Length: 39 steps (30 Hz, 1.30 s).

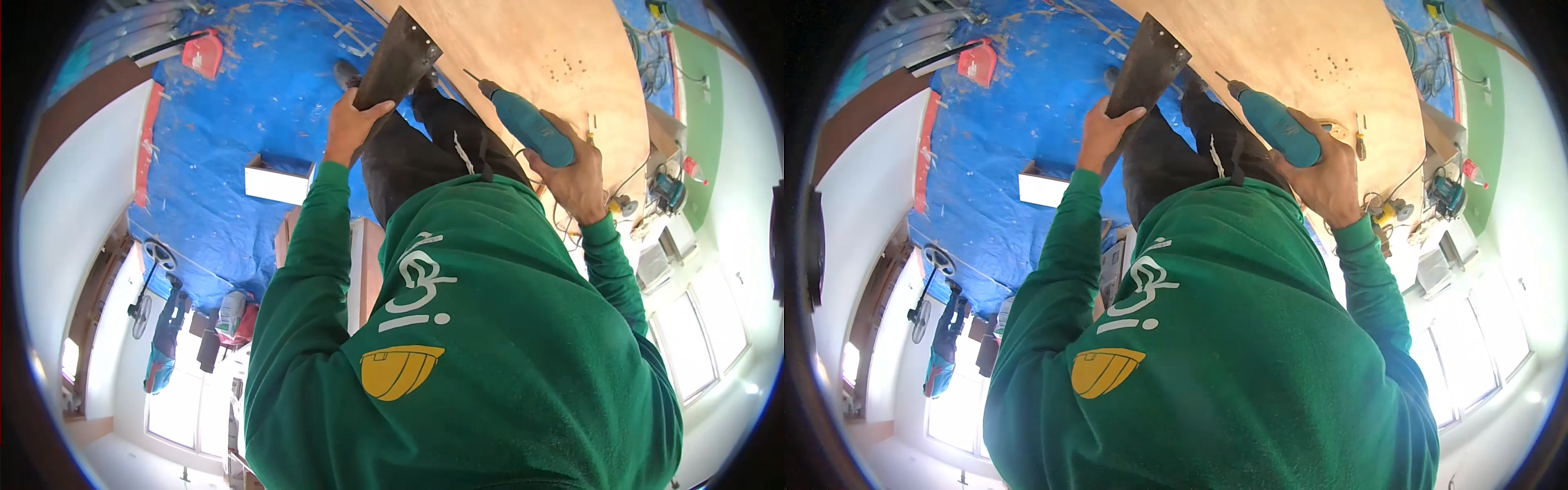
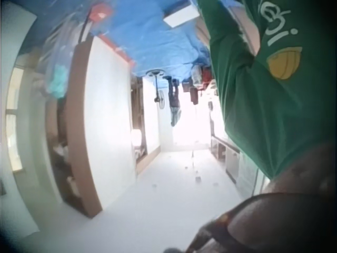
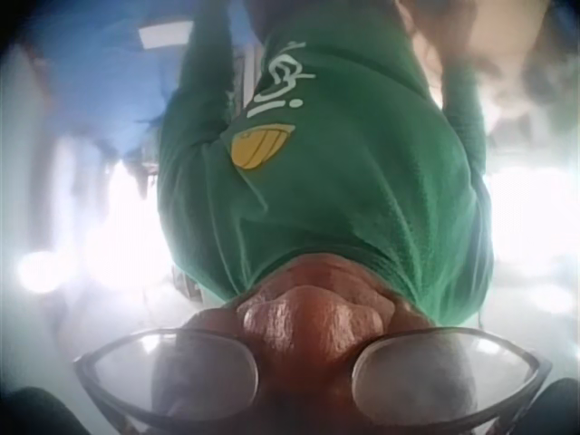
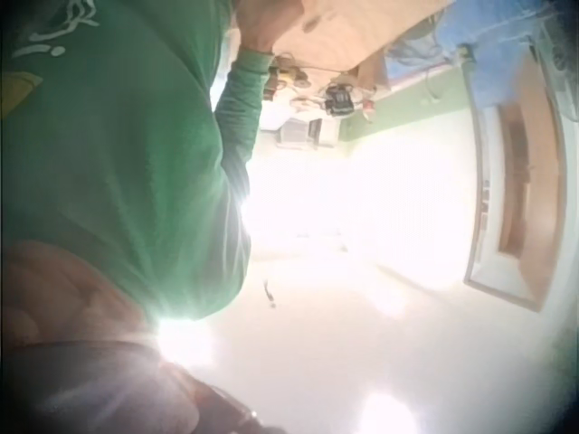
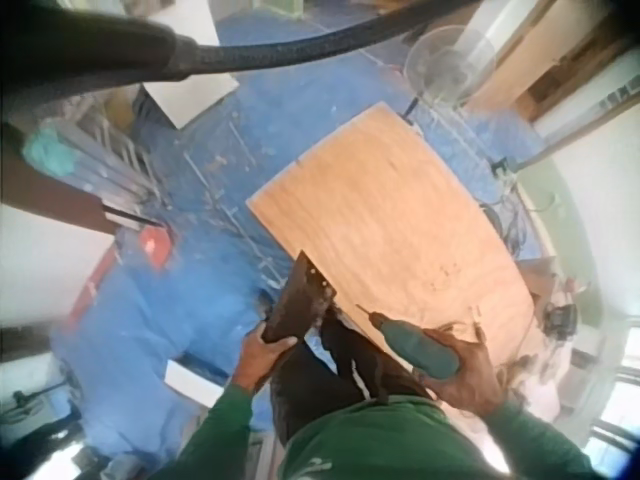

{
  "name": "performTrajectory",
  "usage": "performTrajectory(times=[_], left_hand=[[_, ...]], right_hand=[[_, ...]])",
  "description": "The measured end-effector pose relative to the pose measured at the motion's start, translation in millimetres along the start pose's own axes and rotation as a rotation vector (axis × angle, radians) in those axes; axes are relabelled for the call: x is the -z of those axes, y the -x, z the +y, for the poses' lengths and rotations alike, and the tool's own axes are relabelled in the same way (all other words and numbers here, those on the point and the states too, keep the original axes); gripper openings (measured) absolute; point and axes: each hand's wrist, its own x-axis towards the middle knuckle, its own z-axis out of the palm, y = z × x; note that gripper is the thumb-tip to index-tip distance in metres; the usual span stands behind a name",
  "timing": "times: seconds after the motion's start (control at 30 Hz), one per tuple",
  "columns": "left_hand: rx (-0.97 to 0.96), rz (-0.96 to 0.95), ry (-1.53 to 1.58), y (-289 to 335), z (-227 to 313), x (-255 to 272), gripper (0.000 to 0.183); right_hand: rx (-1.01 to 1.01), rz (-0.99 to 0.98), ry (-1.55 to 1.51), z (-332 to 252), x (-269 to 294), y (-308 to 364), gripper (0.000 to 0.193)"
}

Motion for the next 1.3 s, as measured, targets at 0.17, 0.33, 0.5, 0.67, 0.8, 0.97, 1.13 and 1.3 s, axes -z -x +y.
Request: performTrajectory(times=[0.17, 0.33, 0.5, 0.67, 0.8, 0.97, 1.13, 1.3], left_hand=[[-0.054, -0.056, 0.046, 8, 7, 1, 0.083], [-0.202, -0.235, 0.016, -2, -10, -7, 0.086], [0.179, -0.613, 0.264, -8, 0, -5, 0.064], [0.501, -0.866, 0.799, -30, -36, -6, 0.065], [0.606, -0.894, 0.880, -36, -37, 3, 0.073], [0.495, -0.841, 0.553, -57, -64, -1, 0.068], [0.149, -0.614, -0.087, -74, -67, -7, 0.060], [0.071, -0.500, -0.194, -77, -66, -18, 0.057]], right_hand=[[0.007, 0.013, -0.032, 5, -2, 5, 0.067], [-0.019, 0.064, -0.087, 4, 1, 13, 0.067], [-0.033, 0.112, -0.067, 0, 3, 20, 0.066], [-0.098, 0.064, -0.048, -6, 0, 17, 0.065], [-0.081, 0.029, -0.024, -11, -8, 10, 0.065], [0.011, 0.017, 0.005, -15, -25, -7, 0.064], [0.055, -0.007, 0.086, -23, -37, -31, 0.062], [0.008, -0.040, 0.170, -34, -45, -58, 0.063]])
